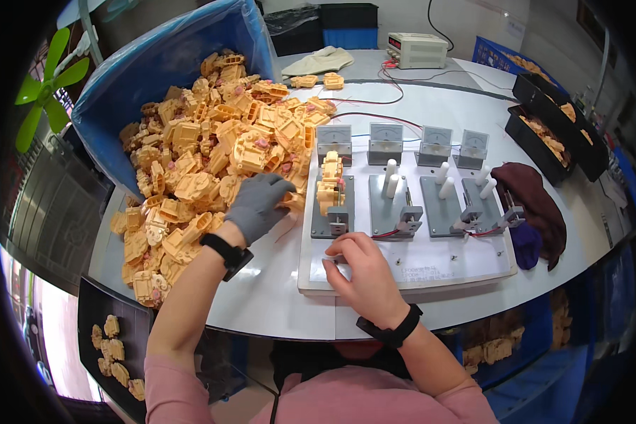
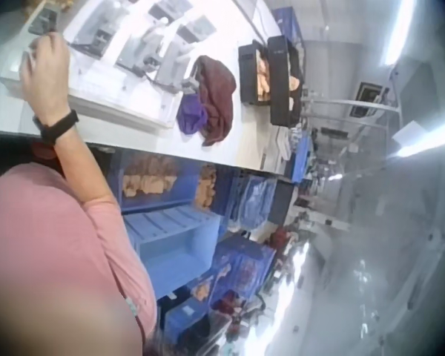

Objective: Test yellow plastic components on a multi-station electrical testing rig.

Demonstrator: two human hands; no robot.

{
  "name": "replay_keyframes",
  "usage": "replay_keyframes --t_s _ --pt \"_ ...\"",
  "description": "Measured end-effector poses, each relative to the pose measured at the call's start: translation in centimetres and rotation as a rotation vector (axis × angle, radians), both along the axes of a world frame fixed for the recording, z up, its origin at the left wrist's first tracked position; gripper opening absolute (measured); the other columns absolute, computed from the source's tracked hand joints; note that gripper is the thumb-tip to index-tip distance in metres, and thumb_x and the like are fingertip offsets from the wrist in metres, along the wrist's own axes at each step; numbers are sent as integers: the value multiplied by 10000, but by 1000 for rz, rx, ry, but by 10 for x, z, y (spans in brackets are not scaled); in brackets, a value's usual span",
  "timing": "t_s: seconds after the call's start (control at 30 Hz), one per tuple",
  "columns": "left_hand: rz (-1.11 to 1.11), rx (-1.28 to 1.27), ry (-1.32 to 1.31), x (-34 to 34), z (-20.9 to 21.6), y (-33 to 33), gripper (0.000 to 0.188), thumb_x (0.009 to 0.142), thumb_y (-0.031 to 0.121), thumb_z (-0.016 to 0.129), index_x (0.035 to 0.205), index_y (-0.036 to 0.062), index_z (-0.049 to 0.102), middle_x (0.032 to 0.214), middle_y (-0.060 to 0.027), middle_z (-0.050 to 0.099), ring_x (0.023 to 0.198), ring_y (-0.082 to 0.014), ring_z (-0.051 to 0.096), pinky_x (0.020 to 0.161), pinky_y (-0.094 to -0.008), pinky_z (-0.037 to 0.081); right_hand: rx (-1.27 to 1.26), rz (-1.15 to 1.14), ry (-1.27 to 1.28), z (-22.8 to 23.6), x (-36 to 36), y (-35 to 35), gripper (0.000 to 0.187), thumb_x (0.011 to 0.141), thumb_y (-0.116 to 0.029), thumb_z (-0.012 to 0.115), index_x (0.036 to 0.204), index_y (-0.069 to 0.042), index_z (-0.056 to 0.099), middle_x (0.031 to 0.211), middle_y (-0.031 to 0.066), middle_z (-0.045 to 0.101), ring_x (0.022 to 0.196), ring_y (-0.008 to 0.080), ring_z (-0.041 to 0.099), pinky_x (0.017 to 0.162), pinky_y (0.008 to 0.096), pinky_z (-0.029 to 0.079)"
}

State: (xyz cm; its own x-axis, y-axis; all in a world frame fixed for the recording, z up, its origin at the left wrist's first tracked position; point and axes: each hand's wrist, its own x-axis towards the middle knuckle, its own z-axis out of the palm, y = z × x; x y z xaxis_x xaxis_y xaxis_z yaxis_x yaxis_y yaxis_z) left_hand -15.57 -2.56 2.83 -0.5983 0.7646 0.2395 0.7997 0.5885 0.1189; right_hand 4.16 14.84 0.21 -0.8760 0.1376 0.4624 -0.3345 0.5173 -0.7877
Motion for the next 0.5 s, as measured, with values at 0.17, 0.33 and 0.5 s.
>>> replay_keyframes --t_s 0.17,0.33,0.5 --pt "-3 409 -197 30 14 -36 446 830 88 764 1242 113 593 1124 -95 632 1038 -263 631 889 -374 519 -8 -26 29 2 2 -1 205 836 -72 690 1009 9 615 1020 144 597 988 325 590 875 411 481" --pt "116 932 -1030 100 42 -58 523 918 101 716 1374 25 472 1260 -65 580 1184 -149 551 1022 -304 464 -1 59 27 10 7 4 384 846 -128 725 1183 -20 575 1134 148 606 1017 301 612 887 368 504" --pt "149 1006 -1309 152 41 -39 623 950 282 687 1433 -9 420 1317 -102 563 1199 -188 563 982 -345 500 -310 491 -165 15 32 -5 723 892 -194 738 1468 -33 332 1271 152 580 1158 226 595 983 342 473"
